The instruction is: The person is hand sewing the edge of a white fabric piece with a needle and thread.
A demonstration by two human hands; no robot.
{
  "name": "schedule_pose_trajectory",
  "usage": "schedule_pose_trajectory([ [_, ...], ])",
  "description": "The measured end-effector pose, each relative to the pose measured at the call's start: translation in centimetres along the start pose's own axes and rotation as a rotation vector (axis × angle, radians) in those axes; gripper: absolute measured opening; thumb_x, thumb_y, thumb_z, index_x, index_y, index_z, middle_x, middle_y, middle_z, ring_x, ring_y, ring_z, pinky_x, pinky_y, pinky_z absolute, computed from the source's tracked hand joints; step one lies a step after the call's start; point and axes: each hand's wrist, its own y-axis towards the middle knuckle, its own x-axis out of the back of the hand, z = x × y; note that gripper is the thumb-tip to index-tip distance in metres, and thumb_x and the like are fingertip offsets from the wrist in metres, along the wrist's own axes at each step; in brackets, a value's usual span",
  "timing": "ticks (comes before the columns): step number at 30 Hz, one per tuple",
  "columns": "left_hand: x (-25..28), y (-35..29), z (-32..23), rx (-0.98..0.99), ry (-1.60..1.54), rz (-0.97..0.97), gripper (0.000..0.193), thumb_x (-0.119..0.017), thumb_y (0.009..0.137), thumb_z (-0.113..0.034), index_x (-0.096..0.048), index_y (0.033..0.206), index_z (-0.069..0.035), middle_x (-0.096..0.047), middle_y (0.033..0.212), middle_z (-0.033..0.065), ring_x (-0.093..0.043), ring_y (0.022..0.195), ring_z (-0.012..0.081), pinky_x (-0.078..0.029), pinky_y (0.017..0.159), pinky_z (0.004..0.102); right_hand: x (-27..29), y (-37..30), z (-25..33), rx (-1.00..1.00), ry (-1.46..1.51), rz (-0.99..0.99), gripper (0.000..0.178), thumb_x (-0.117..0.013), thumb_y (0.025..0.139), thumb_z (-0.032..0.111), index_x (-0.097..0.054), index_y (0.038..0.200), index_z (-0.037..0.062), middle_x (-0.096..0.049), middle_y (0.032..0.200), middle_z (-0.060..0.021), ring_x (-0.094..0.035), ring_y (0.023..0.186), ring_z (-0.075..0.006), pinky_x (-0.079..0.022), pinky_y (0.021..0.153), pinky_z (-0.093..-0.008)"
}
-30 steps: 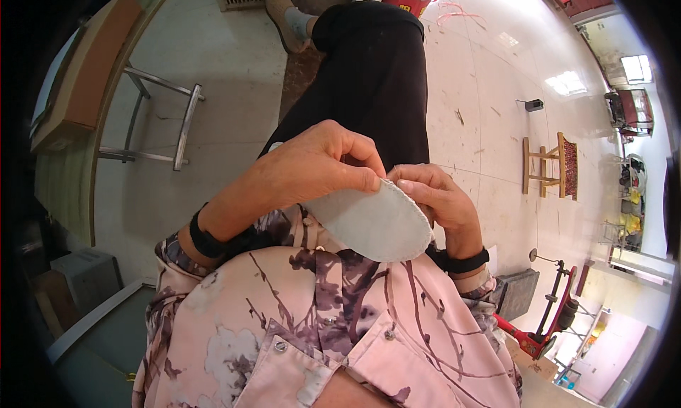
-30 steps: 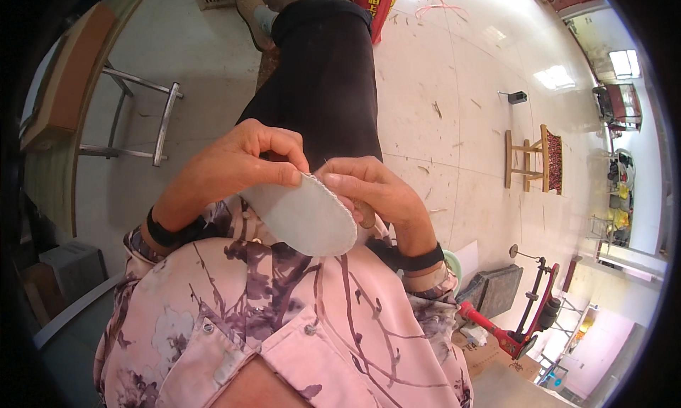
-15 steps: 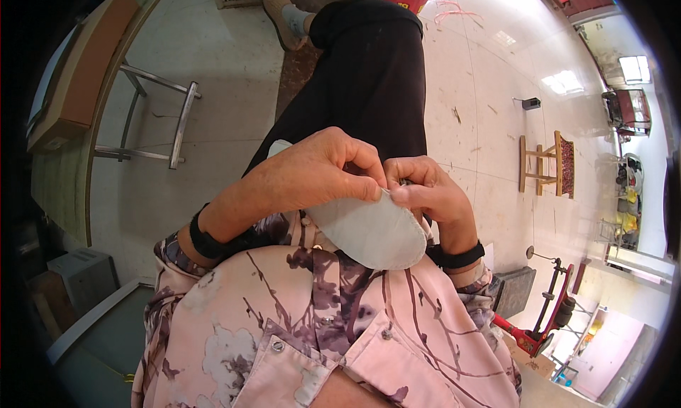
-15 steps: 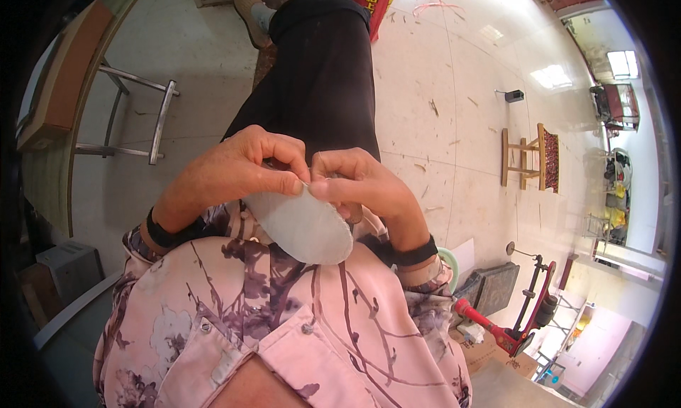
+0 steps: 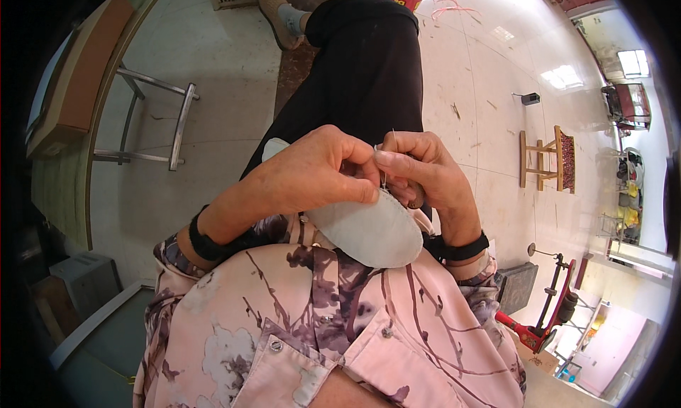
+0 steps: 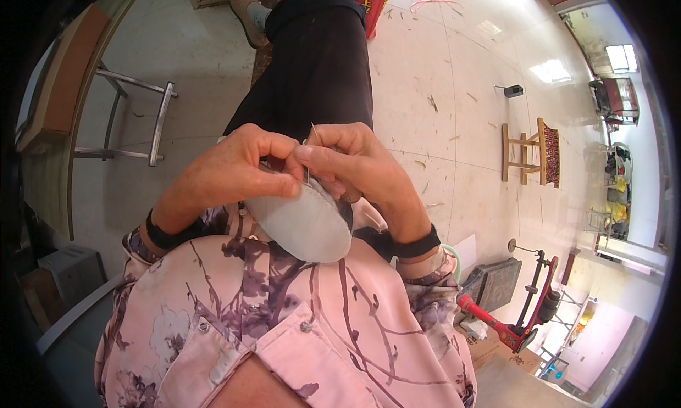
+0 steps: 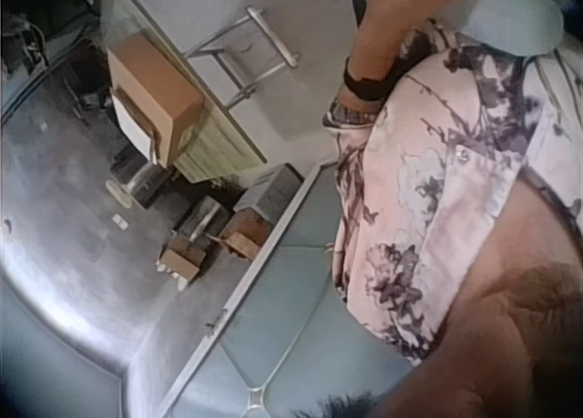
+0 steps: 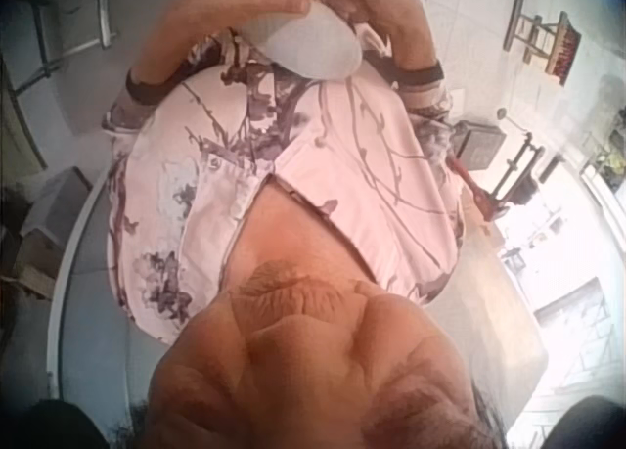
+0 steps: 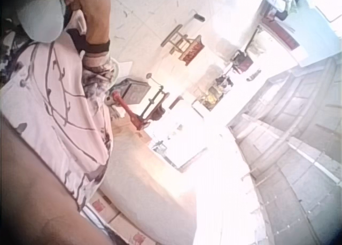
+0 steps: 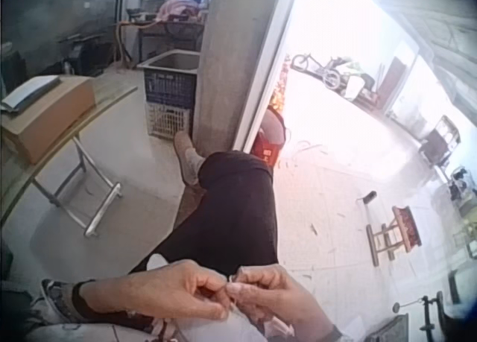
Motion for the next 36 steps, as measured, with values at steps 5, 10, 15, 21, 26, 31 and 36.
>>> schedule_pose_trajectory([
  [5, 0.7, -0.2, -0.4, -0.005, 0.055, -0.049, 0.014, -0.067, 0.074, -0.012, -0.066, 0.080, 0.000, -0.062, 0.069, 0.0014, -0.053, 0.064, 0.0064, -0.042, 0.059, 0.0223, 0.0, 0.3, 0.8, -0.007, -0.107, -0.093, 0.027, -0.062, 0.088, 0.025, -0.055, 0.070, 0.0063, -0.046, 0.054, 0.0041, -0.041, 0.043, -0.0014, -0.024, 0.037, -0.0169],
  [10, 2.2, -1.3, 0.2, -0.010, -0.088, -0.123, 0.009, -0.061, 0.078, -0.002, -0.065, 0.085, 0.000, -0.059, 0.075, -0.0002, -0.052, 0.069, 0.0055, -0.041, 0.064, 0.0198, 0.2, -0.4, 4.6, -0.146, -0.391, -0.081, 0.027, -0.065, 0.087, 0.026, -0.060, 0.070, 0.0054, -0.048, 0.051, 0.0046, -0.041, 0.041, -0.0003, -0.023, 0.035, -0.0169],
  [15, 0.9, -1.2, -1.4, -0.047, 0.101, -0.305, 0.009, -0.063, 0.078, -0.002, -0.063, 0.086, 0.002, -0.058, 0.073, -0.0006, -0.049, 0.066, 0.0041, -0.040, 0.060, 0.0195, -0.2, 0.3, 8.3, -0.191, -0.541, -0.139, 0.026, -0.063, 0.086, 0.024, -0.063, 0.073, 0.0018, -0.047, 0.050, 0.0022, -0.040, 0.038, -0.0022, -0.025, 0.033, -0.0194],
  [21, 0.4, -0.8, -1.2, -0.136, 0.271, -0.539, 0.010, -0.064, 0.077, -0.004, -0.060, 0.084, 0.002, -0.059, 0.070, 0.0030, -0.051, 0.063, 0.0068, -0.042, 0.057, 0.0223, -4.7, -0.1, 6.5, 0.237, -0.800, -0.203, 0.016, -0.060, 0.084, 0.015, -0.062, 0.082, -0.0013, -0.052, 0.058, -0.0120, -0.052, 0.050, -0.0204, -0.040, 0.046, -0.0300],
  [26, 2.4, -1.6, 0.1, -0.113, 0.047, -0.668, 0.010, -0.064, 0.077, -0.006, -0.061, 0.084, 0.000, -0.061, 0.070, 0.0029, -0.054, 0.064, 0.0075, -0.045, 0.059, 0.0236, -6.9, -3.1, 2.8, 0.485, -1.248, 0.126, 0.015, -0.064, 0.081, 0.009, -0.061, 0.094, 0.0034, -0.059, 0.067, -0.0119, -0.057, 0.052, -0.0246, -0.046, 0.050, -0.0332],
  [31, 3.8, -2.2, 1.2, -0.122, -0.097, -0.744, 0.011, -0.064, 0.079, -0.007, -0.063, 0.088, 0.000, -0.062, 0.076, -0.0001, -0.055, 0.068, 0.0057, -0.045, 0.061, 0.0215, -5.9, -5.0, 4.3, 0.206, -1.350, 0.308, 0.023, -0.064, 0.084, 0.020, -0.060, 0.100, 0.0051, -0.056, 0.059, -0.0100, -0.057, 0.051, -0.0255, -0.043, 0.046, -0.0357],
  [36, 3.5, -2.9, 0.0, -0.079, -0.250, -0.658, 0.011, -0.064, 0.081, -0.007, -0.064, 0.089, 0.001, -0.063, 0.078, -0.0002, -0.055, 0.069, 0.0053, -0.045, 0.062, 0.0209, -6.3, -2.7, 4.6, 0.354, -1.224, -0.408, 0.021, -0.056, 0.089, 0.020, -0.048, 0.099, 0.0042, -0.057, 0.063, -0.0150, -0.057, 0.057, -0.0338, -0.043, 0.050, -0.0411],
])
